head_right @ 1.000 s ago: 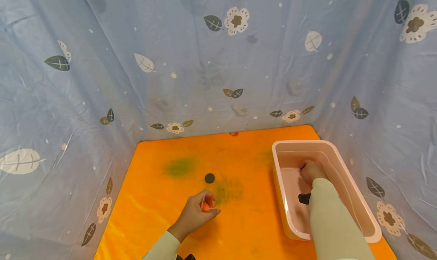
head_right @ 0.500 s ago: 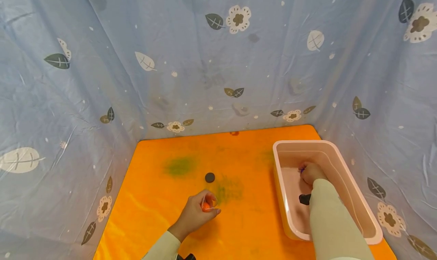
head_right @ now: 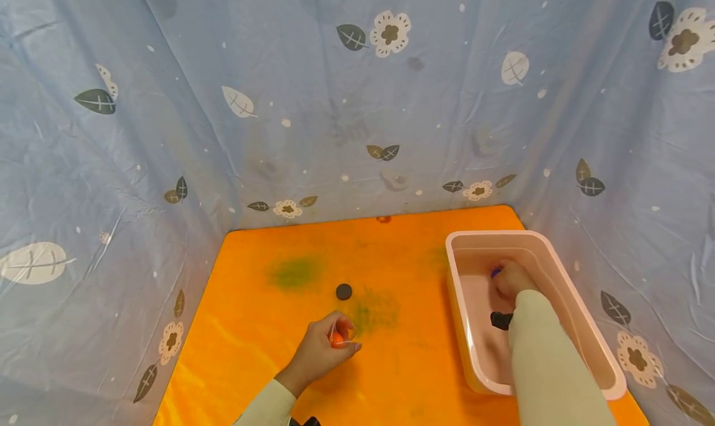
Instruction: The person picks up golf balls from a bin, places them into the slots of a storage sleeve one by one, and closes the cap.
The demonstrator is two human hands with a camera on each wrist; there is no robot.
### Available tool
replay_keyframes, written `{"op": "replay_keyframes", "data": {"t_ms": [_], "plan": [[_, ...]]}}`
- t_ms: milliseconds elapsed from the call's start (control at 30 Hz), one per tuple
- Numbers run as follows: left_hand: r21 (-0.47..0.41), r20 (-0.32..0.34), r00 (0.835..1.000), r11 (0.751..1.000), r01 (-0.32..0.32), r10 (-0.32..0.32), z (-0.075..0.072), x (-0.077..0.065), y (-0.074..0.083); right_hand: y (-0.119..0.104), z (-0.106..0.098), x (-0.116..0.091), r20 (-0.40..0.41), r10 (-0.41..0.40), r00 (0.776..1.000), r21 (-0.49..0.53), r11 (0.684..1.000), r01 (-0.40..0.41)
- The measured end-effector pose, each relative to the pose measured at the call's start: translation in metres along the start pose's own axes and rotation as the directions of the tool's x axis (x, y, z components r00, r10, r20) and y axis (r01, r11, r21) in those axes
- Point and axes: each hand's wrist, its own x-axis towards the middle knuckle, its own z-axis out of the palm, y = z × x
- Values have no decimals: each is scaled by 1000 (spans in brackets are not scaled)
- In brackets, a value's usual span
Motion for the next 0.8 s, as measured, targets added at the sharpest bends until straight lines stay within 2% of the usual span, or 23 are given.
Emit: {"op": "replay_keyframes", "data": {"t_ms": [33, 133, 233, 367, 533, 800], "plan": [[-1, -1, 1000, 1000, 0, 0, 0, 0, 0, 0, -1, 1, 6, 12, 1000, 21, 1000, -13], [1, -5, 1000, 1000, -3, 3, 1, 0, 1, -5, 0, 3, 41, -25, 999, 117, 993, 20], [4, -6, 1000, 1000, -8, 8, 2, 0, 0, -12, -3, 0, 67, 0, 998, 233, 972, -16], [1, -3, 1000, 1000, -12, 12, 3, 0, 1, -23, -11, -4, 55, 22, 998, 293, 955, -37], [2, -2, 1000, 1000, -15, 15, 4, 0, 1, -37, -22, -10, 6, 11, 1000, 308, 951, -12], [6, 1, 1000, 1000, -22, 22, 5, 1, -1, -54, -31, -22, -42, -62, 997, 344, 936, 73]]}}
